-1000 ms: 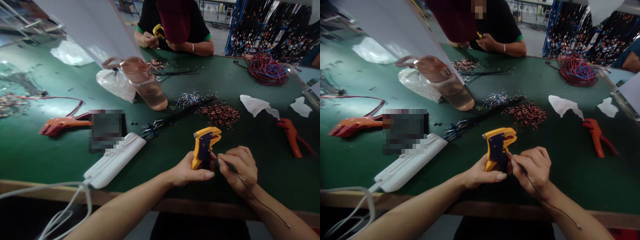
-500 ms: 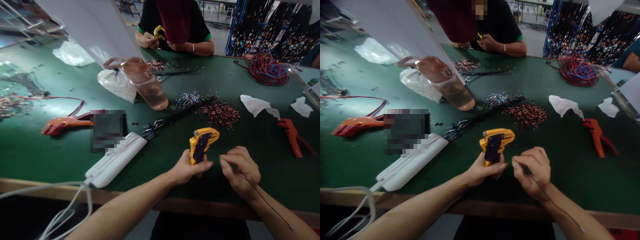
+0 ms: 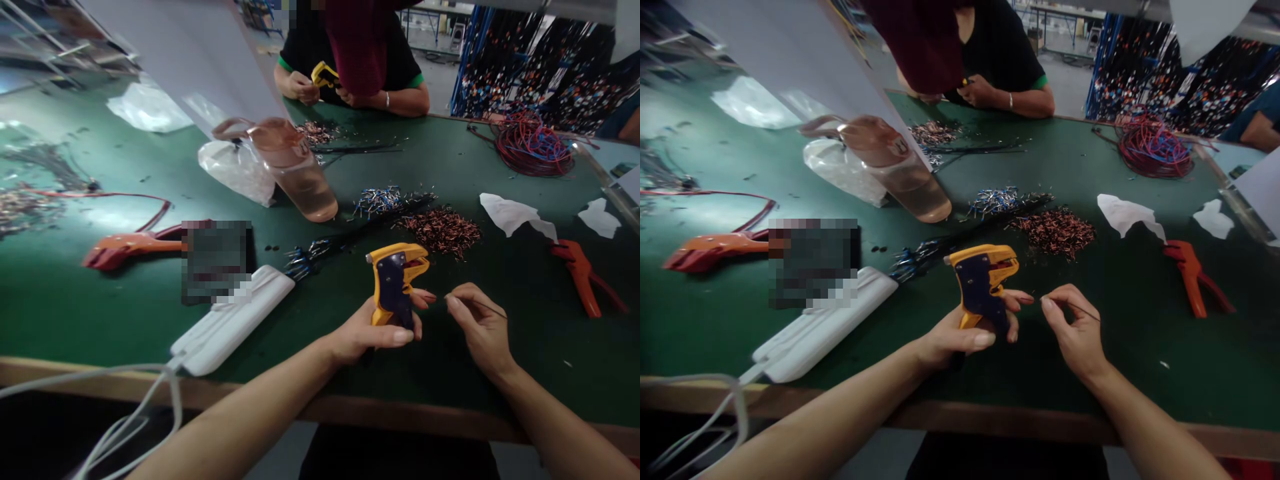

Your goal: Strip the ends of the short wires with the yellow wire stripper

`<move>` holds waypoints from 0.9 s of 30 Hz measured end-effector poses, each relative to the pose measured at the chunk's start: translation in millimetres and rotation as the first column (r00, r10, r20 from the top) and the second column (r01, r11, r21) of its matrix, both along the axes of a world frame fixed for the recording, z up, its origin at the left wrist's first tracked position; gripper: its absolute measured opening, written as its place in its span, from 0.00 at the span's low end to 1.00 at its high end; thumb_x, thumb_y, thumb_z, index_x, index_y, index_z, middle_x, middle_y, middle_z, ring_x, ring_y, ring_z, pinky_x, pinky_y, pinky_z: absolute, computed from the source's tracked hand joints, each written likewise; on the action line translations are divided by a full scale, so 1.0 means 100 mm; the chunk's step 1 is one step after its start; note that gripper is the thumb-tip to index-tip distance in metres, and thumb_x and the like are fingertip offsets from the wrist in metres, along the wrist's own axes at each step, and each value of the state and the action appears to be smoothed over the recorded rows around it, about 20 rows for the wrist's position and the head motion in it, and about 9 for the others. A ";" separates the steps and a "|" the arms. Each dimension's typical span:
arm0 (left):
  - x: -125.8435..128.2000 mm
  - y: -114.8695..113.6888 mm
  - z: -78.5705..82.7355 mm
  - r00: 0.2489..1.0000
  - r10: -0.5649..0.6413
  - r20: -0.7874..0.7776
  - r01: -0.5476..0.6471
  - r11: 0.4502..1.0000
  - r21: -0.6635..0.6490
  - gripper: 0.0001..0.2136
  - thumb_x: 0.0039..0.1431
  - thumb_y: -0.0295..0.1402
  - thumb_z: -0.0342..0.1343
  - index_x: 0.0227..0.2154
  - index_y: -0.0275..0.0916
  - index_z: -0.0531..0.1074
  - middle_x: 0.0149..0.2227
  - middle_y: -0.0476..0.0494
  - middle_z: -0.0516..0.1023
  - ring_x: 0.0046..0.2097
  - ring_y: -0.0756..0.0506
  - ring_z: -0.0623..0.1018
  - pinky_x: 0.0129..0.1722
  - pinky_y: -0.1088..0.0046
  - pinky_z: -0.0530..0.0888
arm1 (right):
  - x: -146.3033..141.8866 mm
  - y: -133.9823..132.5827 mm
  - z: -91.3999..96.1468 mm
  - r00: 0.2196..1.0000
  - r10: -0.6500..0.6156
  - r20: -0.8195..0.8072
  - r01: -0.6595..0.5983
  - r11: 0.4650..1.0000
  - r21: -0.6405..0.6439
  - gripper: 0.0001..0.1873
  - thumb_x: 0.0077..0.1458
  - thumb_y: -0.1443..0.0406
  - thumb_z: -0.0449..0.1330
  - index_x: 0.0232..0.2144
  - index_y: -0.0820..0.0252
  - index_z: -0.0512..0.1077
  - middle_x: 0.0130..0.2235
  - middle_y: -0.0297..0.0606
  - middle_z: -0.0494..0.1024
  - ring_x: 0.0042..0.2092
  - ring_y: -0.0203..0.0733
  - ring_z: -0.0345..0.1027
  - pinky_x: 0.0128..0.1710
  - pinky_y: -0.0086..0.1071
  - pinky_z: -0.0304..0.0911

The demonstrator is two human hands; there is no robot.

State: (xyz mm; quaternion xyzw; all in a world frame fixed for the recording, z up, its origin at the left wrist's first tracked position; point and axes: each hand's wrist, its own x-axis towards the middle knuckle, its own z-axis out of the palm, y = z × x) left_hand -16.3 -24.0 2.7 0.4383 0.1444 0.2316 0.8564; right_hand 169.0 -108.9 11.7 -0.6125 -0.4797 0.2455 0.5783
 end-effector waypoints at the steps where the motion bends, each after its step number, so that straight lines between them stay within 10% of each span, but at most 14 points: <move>1: 0.00 0.00 0.00 1.000 -0.014 -0.019 0.014 1.000 0.009 0.22 0.45 0.38 0.72 0.44 0.39 0.78 0.51 0.38 0.76 0.35 0.47 0.77 0.37 0.69 0.69 | 0.00 0.00 0.00 1.000 0.006 0.015 -0.006 1.000 -0.006 0.07 0.55 0.64 0.63 0.25 0.56 0.75 0.26 0.34 0.75 0.28 0.38 0.67 0.28 0.31 0.64; 6: -0.01 0.02 -0.07 0.989 -0.054 -0.135 0.063 0.996 0.062 0.28 0.46 0.41 0.71 0.50 0.37 0.75 0.32 0.44 0.77 0.32 0.48 0.72 0.33 0.71 0.66 | 0.03 0.01 -0.01 0.996 0.064 0.067 -0.061 0.997 -0.039 0.07 0.56 0.63 0.63 0.27 0.55 0.76 0.27 0.34 0.76 0.29 0.38 0.69 0.30 0.32 0.65; 17: -0.01 0.03 -0.03 0.993 -0.060 -0.106 0.059 0.998 -0.014 0.23 0.43 0.39 0.71 0.44 0.38 0.77 0.55 0.34 0.74 0.36 0.46 0.77 0.35 0.70 0.69 | 0.22 0.03 0.03 0.987 -0.060 -0.148 0.062 0.998 0.014 0.07 0.53 0.61 0.67 0.25 0.55 0.78 0.26 0.33 0.75 0.28 0.37 0.66 0.28 0.31 0.62; 27: 0.00 -0.01 -0.08 0.953 -0.280 -0.116 0.265 0.956 -0.129 0.25 0.41 0.39 0.72 0.44 0.36 0.76 0.41 0.40 0.80 0.36 0.46 0.77 0.39 0.69 0.70 | 0.17 0.07 0.00 0.847 -0.043 -0.529 0.076 0.996 0.040 0.11 0.47 0.56 0.72 0.25 0.55 0.78 0.25 0.30 0.72 0.26 0.34 0.63 0.28 0.32 0.62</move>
